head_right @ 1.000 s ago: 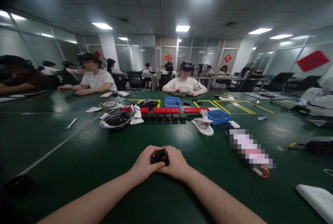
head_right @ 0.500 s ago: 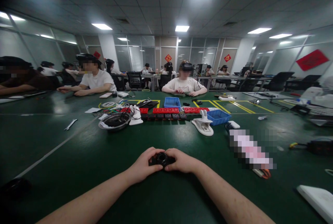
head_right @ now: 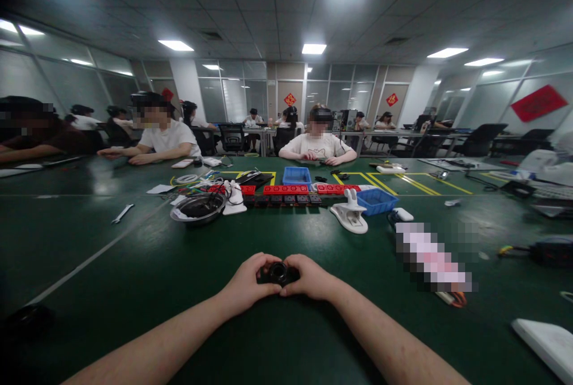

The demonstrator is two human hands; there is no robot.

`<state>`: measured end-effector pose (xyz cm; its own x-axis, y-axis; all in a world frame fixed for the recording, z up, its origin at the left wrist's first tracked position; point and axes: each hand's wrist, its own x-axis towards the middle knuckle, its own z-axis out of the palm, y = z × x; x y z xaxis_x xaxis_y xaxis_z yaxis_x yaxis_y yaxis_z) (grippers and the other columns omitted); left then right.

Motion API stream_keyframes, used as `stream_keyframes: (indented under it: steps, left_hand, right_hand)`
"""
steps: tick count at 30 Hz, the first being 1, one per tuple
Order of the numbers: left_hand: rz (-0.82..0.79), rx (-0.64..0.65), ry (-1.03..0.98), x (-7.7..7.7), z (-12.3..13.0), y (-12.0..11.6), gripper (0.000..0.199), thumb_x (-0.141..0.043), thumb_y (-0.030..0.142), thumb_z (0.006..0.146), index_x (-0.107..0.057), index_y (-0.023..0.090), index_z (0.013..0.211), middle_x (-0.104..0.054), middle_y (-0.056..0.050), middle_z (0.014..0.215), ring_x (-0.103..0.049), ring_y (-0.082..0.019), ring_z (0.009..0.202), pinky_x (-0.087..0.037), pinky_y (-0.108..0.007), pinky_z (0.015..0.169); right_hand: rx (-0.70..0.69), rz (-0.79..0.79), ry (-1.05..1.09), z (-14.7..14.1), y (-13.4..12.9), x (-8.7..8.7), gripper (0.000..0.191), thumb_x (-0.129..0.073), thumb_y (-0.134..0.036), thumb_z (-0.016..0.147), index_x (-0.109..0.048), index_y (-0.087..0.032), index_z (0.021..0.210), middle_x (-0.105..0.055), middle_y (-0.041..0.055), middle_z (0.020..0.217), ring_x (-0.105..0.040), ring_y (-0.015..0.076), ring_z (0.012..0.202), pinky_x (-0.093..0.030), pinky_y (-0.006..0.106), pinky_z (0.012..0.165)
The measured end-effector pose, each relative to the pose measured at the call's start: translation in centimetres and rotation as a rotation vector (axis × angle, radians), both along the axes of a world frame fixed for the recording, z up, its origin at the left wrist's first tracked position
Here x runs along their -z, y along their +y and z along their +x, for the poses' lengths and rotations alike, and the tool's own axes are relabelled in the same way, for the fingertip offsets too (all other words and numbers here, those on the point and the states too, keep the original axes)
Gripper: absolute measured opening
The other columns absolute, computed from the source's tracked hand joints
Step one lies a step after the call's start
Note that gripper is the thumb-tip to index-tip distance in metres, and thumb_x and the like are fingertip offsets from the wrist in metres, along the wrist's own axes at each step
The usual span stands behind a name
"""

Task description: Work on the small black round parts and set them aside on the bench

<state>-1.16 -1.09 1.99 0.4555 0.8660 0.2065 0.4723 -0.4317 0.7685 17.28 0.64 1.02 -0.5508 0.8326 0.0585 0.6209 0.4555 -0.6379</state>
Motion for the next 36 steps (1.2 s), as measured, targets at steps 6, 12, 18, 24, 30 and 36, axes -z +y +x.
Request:
stream_keyframes:
  steps: [6,12,18,24,30,36]
  left_hand:
    - [0.043,-0.190,0.023,0.7,0.6,-0.1,0.037,-0.070,0.029,0.054,-0.054,0.019,0.086,-0.052,-0.001,0.084,-0.050,-0.018,0.078,-0.039,-0.028,0.067]
    - [0.069,-0.238,0.036,1.0,0.5,0.0,0.036,-0.068,0.031,0.056,-0.052,0.019,0.087,-0.051,-0.002,0.086,-0.050,-0.019,0.080,-0.039,-0.029,0.069]
    - [0.027,-0.047,-0.052,0.7,-0.2,0.5,0.034,-0.065,0.024,0.060,-0.053,0.020,0.091,-0.051,-0.001,0.089,-0.049,-0.017,0.082,-0.039,-0.026,0.070]
    - [0.027,-0.001,-0.035,0.3,-0.4,0.4,0.035,-0.065,0.027,0.061,-0.054,0.020,0.093,-0.050,-0.002,0.091,-0.048,-0.018,0.084,-0.037,-0.026,0.070]
    - [-0.004,-0.012,-0.028,0.7,-0.3,0.6,0.036,-0.065,0.026,0.060,-0.053,0.019,0.093,-0.049,-0.001,0.089,-0.046,-0.015,0.076,-0.038,-0.024,0.065]
    - [-0.005,-0.007,-0.032,1.0,-0.3,0.7,0.037,-0.065,0.025,0.060,-0.052,0.020,0.094,-0.048,0.000,0.087,-0.045,-0.014,0.074,-0.037,-0.024,0.065]
  right_hand:
    - [0.219,0.232,-0.213,-2.0,-0.8,0.5,0.033,-0.066,-0.042,0.054,-0.052,-0.016,0.069,-0.053,0.0014,0.070,-0.047,0.0164,0.066,-0.033,0.024,0.055]
    - [0.317,0.312,-0.362,-3.4,-1.7,0.6,0.025,-0.054,-0.041,0.066,-0.054,-0.016,0.071,-0.058,0.0072,0.073,-0.050,0.0217,0.072,-0.035,0.031,0.063]
    - [0.143,0.254,-0.101,-2.0,-1.6,0.1,0.047,-0.064,-0.042,0.057,-0.051,-0.017,0.095,-0.055,0.0045,0.089,-0.050,0.0202,0.080,-0.037,0.030,0.069]
    - [-0.040,0.110,0.050,-0.8,-0.6,0.2,0.035,-0.063,-0.030,0.064,-0.054,-0.016,0.095,-0.055,0.0031,0.086,-0.049,0.0176,0.078,-0.038,0.027,0.068]
    - [-0.091,0.104,0.030,-0.6,-0.3,0.0,0.030,-0.062,-0.029,0.066,-0.055,-0.016,0.092,-0.054,0.0025,0.085,-0.048,0.0171,0.077,-0.038,0.026,0.067]
    - [-0.134,0.062,0.053,-0.2,-0.1,-0.1,0.028,-0.060,-0.027,0.068,-0.055,-0.016,0.093,-0.053,0.0023,0.087,-0.048,0.0165,0.077,-0.038,0.026,0.068]
